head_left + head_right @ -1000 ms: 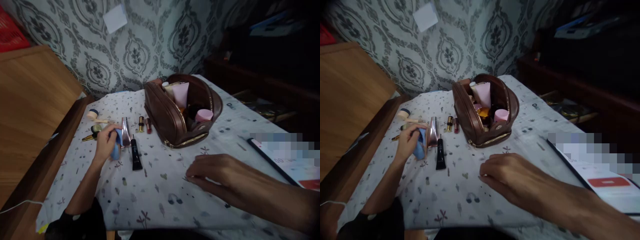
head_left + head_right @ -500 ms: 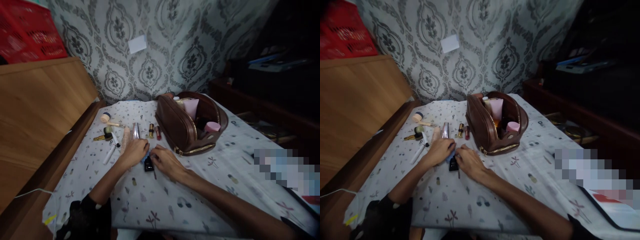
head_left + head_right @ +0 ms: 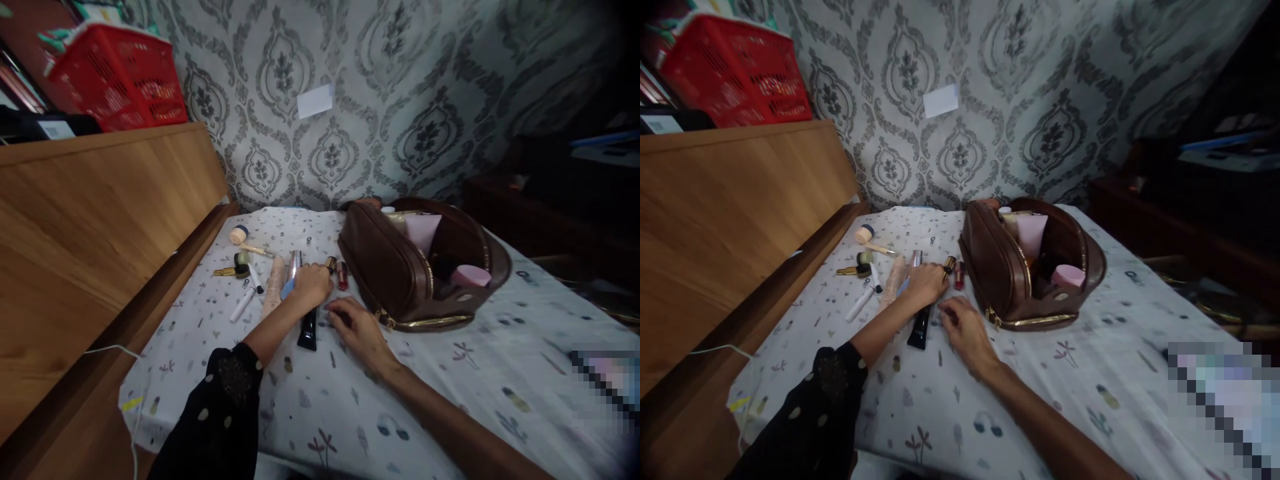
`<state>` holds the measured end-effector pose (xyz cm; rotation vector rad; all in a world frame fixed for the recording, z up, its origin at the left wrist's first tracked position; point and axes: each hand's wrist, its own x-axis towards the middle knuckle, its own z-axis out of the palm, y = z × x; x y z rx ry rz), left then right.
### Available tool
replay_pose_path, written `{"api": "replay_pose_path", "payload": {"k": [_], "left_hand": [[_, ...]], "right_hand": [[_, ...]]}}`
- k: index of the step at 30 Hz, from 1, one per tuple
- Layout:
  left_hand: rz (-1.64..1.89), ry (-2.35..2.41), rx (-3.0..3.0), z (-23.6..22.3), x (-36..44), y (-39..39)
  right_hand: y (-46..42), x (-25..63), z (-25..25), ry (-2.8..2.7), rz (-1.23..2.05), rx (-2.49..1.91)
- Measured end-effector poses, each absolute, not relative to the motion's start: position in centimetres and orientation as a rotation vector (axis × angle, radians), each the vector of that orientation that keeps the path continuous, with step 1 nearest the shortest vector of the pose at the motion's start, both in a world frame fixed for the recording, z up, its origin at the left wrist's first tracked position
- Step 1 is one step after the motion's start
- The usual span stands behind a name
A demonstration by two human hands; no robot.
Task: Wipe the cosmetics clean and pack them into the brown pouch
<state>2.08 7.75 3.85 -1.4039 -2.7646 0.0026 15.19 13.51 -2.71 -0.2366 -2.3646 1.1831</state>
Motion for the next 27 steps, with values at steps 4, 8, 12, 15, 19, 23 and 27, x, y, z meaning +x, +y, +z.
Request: {"api": "replay_pose_path", "payload": {"k": [4,8,12,15,19,23,27], "left_hand": [[-0.021,-2.688,-1.422,4.4,3.1,6.4],[-0.036,-2.626,-1.471,5.2,5.3,4.8],[-0.102,-2.511,-1.703,4.5,7.4,3.2],[-0.142,-2.445,-1.838,3.2,8.0,2.2],[-0.181,-2.354,-1.905,2.1,7.6,1.0],[-0.105,-2.360,-1.919,2.4,6.3,-0.2],[0.115,-2.381,-1.880,3.5,4.1,-1.3]], "right_hand": [[14.1,14.8,-3.8,-2.159,1.470,-0.404],[14.4,14.7,-3.9,-2.049,1.567,-0.450],[15.3,14.7,-3.5,-2.030,1.518,-0.485],[15.7,14.5,-3.5,-2.079,1.615,-0.448],[15.5,14.4,-3.6,-2.026,1.639,-0.421],[15.0,14.4,-3.5,-1.941,1.756,-0.440],[14.6,14.3,-3.5,-1.840,1.888,-0.493]]}}
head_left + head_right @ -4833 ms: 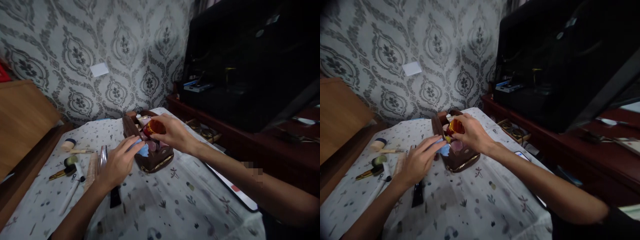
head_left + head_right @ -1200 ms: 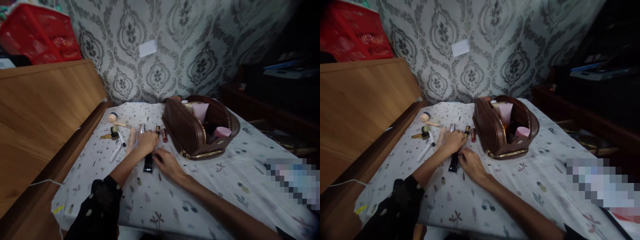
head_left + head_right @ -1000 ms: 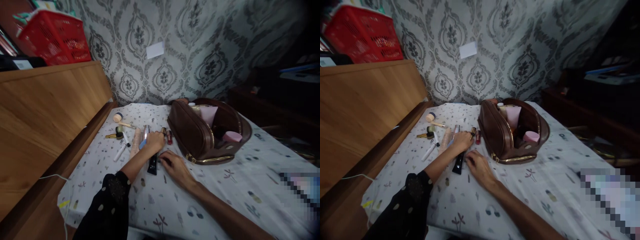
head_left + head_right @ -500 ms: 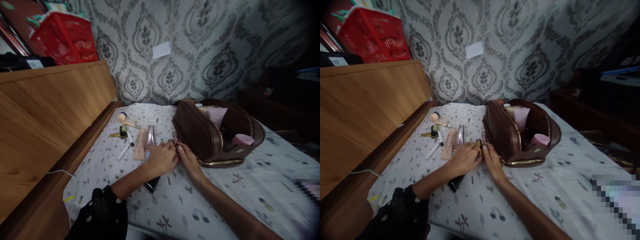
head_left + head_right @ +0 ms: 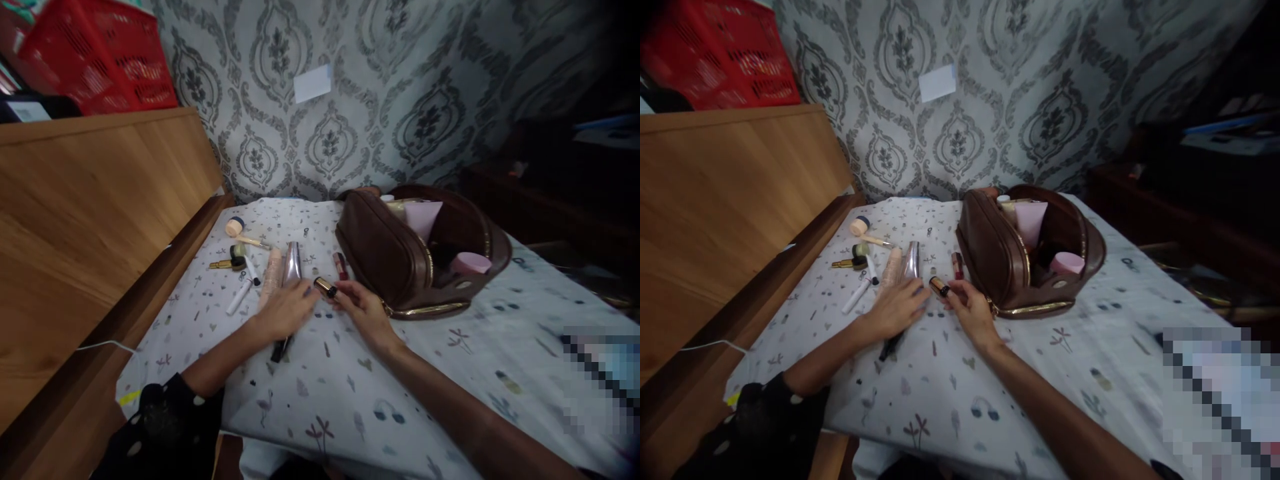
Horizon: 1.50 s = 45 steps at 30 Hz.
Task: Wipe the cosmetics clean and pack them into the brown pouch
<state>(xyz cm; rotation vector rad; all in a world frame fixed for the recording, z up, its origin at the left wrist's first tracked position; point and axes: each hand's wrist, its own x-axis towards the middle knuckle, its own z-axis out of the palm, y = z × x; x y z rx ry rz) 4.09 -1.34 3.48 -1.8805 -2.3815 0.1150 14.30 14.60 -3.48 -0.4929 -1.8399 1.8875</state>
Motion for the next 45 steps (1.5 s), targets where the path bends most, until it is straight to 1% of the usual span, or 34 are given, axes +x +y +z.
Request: {"api": "replay_pose_path", "payload": {"k": [2,4,9,11,14,18,21,25,28,36,39,42,43,45], "left_hand": [[0.186,-2.413,-1.784,4.1,3.1,-1.8],[0.134,-2.460,-1.664,4.4,2.5,-1.9],[-0.483,-2.430,-1.534,4.1,3.2,-0.1],[-0.621,-2.423,-1.559,3.6,3.8,1.0],[-0.600,-2.483,-1.628,2.4,4.5,2.4],[-0.537,-2.521,-1.621,1.0,4.3,2.7],[-0.709,-2.486,-1.594,0.7,3.8,2.3],[-0.995,-2.532,-1.564,0.8,3.2,2.1],[-1.112,-2.588,-1.511,0.9,3.0,2.2],[-1.139,-2.524,-1.495,1.5,3.1,2.3],[-1.154,-2.510,-1.444,2.5,2.3,1.8],[-1.267,-2.558,-1.332,4.1,0.7,0.8],[-1.235,-2.625,-1.358,4.7,0.2,0.3],[-0.936,-2.775,-1.623,5.8,-0.1,-0.6]], "right_hand": [[14.5,14.2,-3.5,-1.795,1.915,-0.511],[14.3,14.1,-3.5,-1.758,1.939,-0.520],[14.2,14.2,-3.1,-1.704,1.975,-0.485],[14.1,14.3,-3.0,-1.646,2.026,-0.454],[14.1,14.3,-2.8,-1.573,2.101,-0.422],[13.8,14.5,-2.5,-1.637,2.130,-0.381],[13.5,14.6,-2.4,-1.664,2.172,-0.314],[13.0,14.4,-2.7,-1.561,2.284,-0.252],[12.9,14.2,-2.9,-1.530,2.287,-0.209],[12.9,14.7,-2.1,-1.704,2.072,-0.251],[13.4,14.8,-1.9,-1.750,2.012,-0.299],[14.0,14.7,-2.0,-1.759,1.948,-0.343],[14.1,14.7,-2.1,-1.766,1.937,-0.348],[14.1,14.7,-2.2,-1.785,1.917,-0.356]]}}
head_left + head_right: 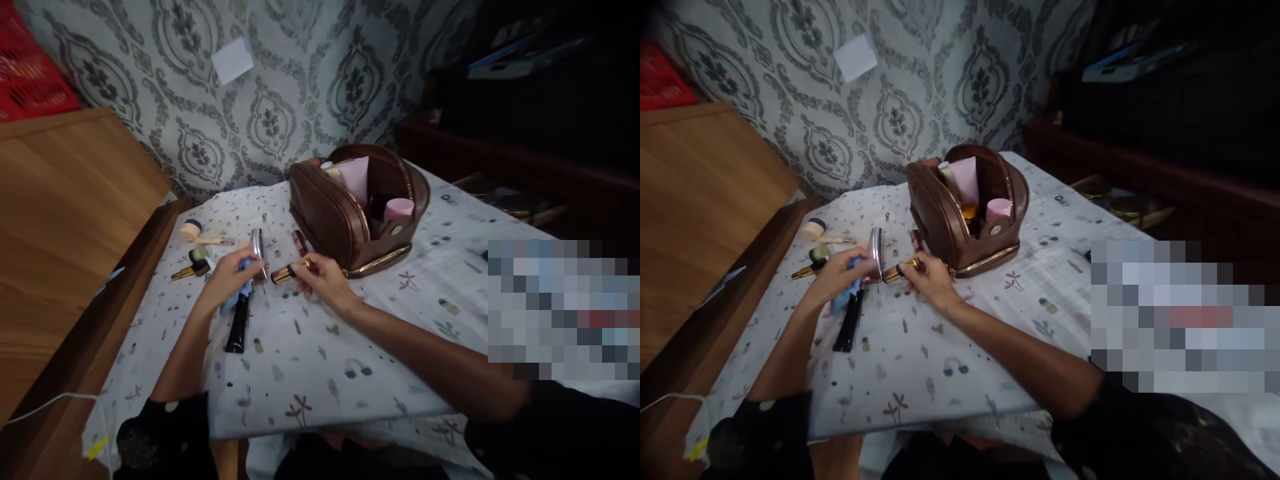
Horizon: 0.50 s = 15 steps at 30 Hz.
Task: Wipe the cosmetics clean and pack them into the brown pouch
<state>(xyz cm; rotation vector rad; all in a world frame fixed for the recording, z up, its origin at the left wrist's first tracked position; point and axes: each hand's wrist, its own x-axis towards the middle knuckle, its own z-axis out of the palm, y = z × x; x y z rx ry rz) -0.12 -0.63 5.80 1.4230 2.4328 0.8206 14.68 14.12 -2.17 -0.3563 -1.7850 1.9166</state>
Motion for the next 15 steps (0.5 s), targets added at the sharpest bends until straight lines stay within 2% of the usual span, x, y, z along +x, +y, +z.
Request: {"api": "replay_pose_path", "payload": {"k": [3,6,13,15], "left_hand": [[0.226,2.439,1.570,6.5,0.5,-1.9],[-0.045,2.559,1.589,6.2,1.1,-3.1],[-0.101,2.741,1.584,5.4,0.6,-4.1],[0.071,2.771,1.624,5.2,1.7,-3.0]], "right_hand": [[14.0,14.8,-2.2,-1.834,1.879,-0.362],[14.1,14.9,-2.2,-1.861,1.839,-0.380],[14.1,14.9,-2.1,-1.886,1.805,-0.428],[14.0,14.9,-2.1,-1.913,1.789,-0.419]]}}
